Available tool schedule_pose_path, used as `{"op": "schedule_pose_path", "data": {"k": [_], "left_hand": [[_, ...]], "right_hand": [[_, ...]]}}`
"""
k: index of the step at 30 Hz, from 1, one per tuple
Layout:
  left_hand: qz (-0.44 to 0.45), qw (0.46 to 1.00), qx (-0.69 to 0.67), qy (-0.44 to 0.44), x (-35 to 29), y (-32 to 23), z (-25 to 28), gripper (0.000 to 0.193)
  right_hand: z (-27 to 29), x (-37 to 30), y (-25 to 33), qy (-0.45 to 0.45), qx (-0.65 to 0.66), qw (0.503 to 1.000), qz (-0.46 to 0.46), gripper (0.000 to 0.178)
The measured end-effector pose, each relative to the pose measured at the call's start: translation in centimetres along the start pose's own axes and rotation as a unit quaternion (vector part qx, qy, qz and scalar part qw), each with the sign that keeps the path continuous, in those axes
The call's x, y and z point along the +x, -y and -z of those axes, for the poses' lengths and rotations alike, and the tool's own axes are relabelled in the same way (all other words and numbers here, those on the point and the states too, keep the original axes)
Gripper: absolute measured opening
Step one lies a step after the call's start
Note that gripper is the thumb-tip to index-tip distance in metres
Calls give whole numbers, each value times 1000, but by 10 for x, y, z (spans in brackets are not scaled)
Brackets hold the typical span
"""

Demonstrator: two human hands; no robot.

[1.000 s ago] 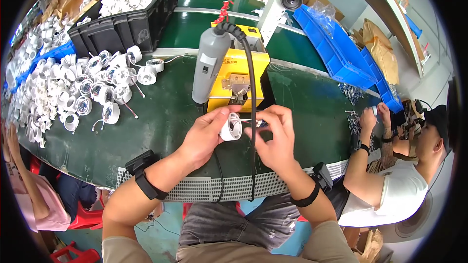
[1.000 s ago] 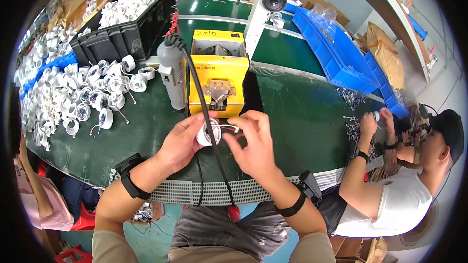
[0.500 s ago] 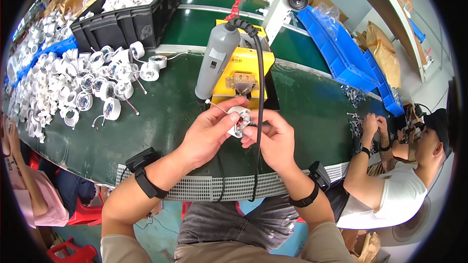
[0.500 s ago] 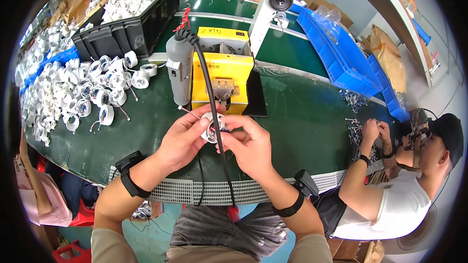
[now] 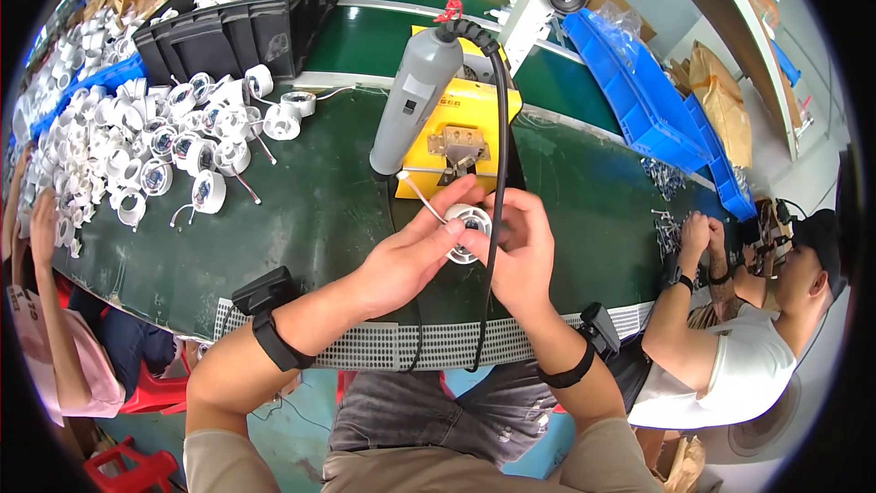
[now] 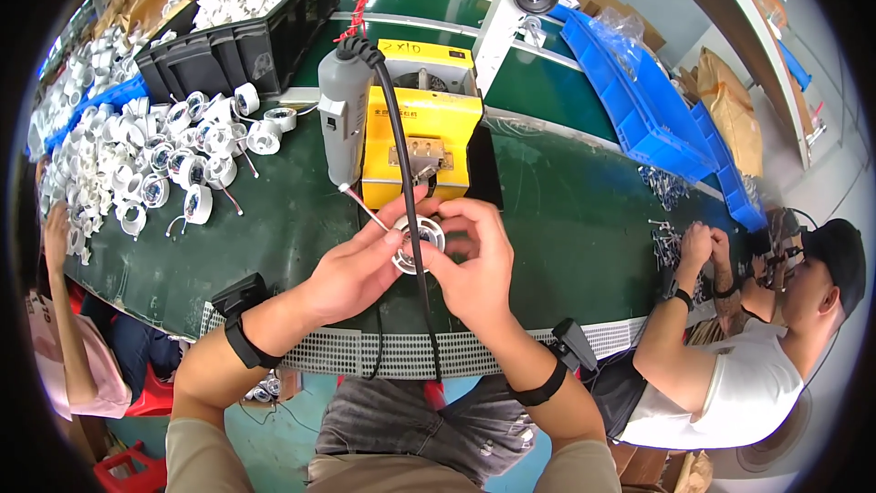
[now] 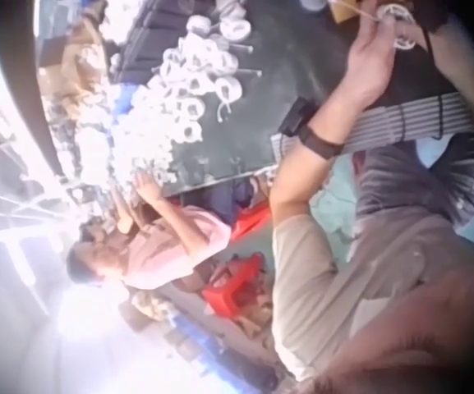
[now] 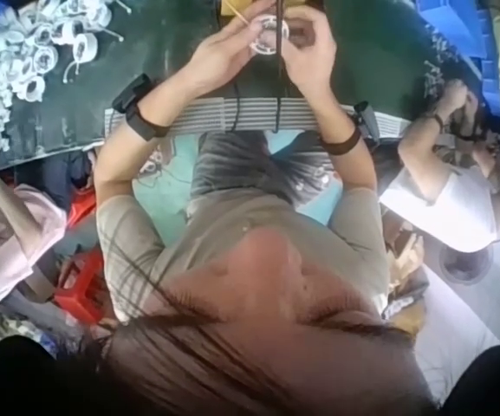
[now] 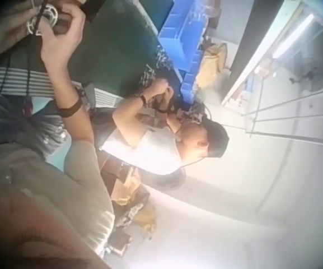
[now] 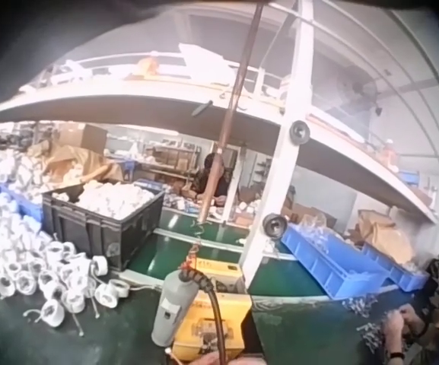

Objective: Assembling light socket components at a factory workbench using a power screwdriver.

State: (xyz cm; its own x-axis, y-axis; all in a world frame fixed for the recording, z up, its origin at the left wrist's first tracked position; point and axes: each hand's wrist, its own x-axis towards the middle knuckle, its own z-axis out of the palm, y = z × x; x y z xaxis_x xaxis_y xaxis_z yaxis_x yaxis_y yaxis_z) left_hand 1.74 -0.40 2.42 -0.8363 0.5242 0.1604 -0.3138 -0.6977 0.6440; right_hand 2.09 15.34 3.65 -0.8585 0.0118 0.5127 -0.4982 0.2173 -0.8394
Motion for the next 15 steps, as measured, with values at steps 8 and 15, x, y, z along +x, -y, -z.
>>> {"op": "schedule_pose_path", "data": {"k": [8, 15], "left_hand": [[96, 949, 290, -80, 6, -9, 15, 44], [137, 951, 239, -142, 7, -1, 22, 36]], "right_hand": [[8, 16, -14, 105, -112, 988, -35, 14], [-69, 62, 22, 127, -74, 989, 1, 63]]}}
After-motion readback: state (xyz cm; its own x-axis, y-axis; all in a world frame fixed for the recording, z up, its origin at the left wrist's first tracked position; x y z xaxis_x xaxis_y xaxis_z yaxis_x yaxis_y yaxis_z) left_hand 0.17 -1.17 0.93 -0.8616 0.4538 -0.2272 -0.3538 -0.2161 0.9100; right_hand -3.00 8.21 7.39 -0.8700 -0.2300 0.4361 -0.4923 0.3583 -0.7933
